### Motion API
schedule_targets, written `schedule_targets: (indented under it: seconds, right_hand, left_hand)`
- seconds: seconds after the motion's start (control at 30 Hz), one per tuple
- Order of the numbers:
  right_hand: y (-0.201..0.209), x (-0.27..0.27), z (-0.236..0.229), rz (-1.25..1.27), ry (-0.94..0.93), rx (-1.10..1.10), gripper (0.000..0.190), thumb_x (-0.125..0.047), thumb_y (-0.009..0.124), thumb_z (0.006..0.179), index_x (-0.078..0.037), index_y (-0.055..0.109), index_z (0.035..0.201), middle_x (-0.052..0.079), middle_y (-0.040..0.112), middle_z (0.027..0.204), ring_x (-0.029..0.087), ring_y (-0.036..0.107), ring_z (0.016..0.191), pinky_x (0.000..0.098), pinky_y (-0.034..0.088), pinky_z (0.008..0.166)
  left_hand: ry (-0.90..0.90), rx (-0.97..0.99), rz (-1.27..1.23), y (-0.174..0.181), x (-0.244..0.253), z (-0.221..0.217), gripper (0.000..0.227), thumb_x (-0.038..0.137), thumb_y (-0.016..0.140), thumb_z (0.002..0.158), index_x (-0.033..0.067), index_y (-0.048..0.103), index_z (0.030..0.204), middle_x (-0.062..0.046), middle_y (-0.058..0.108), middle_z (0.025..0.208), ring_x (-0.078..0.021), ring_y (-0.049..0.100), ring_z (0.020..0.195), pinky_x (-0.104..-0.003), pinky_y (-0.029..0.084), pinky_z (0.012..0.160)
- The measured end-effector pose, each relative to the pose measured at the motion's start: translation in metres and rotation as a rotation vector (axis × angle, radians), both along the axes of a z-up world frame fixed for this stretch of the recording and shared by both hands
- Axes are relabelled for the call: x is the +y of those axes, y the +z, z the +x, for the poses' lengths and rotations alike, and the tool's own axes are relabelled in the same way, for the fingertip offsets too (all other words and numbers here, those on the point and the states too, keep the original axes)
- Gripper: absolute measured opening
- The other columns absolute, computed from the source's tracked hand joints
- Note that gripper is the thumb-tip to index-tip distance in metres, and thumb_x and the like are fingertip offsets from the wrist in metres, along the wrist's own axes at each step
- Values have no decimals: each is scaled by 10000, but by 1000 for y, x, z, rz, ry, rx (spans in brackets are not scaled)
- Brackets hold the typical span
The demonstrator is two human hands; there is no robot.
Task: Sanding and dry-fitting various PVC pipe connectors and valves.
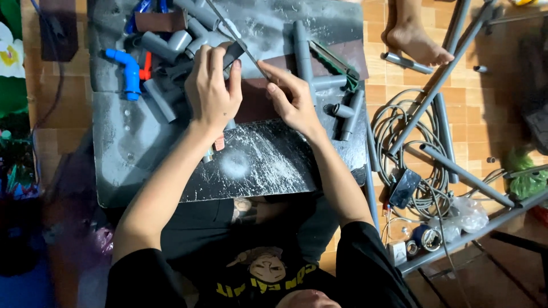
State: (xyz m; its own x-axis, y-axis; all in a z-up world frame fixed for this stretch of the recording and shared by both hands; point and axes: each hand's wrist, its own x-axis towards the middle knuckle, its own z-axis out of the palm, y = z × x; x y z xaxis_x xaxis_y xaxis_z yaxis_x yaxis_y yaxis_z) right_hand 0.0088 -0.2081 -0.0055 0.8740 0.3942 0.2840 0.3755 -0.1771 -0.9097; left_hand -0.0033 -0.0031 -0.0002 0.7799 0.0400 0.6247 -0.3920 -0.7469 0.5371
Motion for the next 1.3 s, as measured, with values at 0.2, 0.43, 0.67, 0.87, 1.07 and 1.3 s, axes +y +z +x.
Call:
schedule_targets:
  seconds: [0.2,0.43,0.67,0.87,1.07,1.3]
  right_hand:
    - [3,-3,2,7,-25,21,366,0,648,1029,-34,602,1391,-9,529,907,52,448,732,217,372,637]
    - [-14,-6,2,64,-7,20,353,10,643,1060,-38,568,1402,-28,495,892,42,438,763,216,364,657]
    - [2,-7,-2,50,59,53,585,23,612,1058,-76,433,1606,-30,454,876,45,395,731,220,349,667]
    - [-1,-4,-6,118,107,138,561,-28,566,1082,-74,404,1617,-40,495,878,41,396,720,214,344,634]
    - [-3,-6,-7,159,94,157,487,-88,538,1121,-55,444,1598,-42,485,849,38,417,666,221,351,593]
    - [-10,-4,-6,201,103,194,465,-113,547,1131,-55,467,1585,-63,469,792,28,385,638,222,324,570]
  left_hand:
    - [-77,-8,18,8,-2,-2,204,158,629,1066,18,576,1205,-165,569,1086,-375,641,970,-456,532,780]
    - [-114,-77,34,-5,-2,0,295,160,643,1039,0,559,1273,-184,573,1139,-394,650,989,-449,550,809]
    - [-156,-44,-1,-1,-2,1,299,131,664,1005,-14,564,1247,-199,584,1112,-402,654,949,-467,539,783]
    - [-196,-3,-31,-2,-2,0,275,99,649,1018,-7,556,1254,-179,585,1087,-391,659,932,-462,548,778]
    - [-230,4,-49,-2,-2,0,244,112,625,1048,3,549,1254,-159,600,1085,-355,679,891,-436,558,737]
    - [-212,-5,-31,0,-2,-2,255,133,618,1063,23,560,1285,-170,592,1099,-386,663,945,-459,542,774]
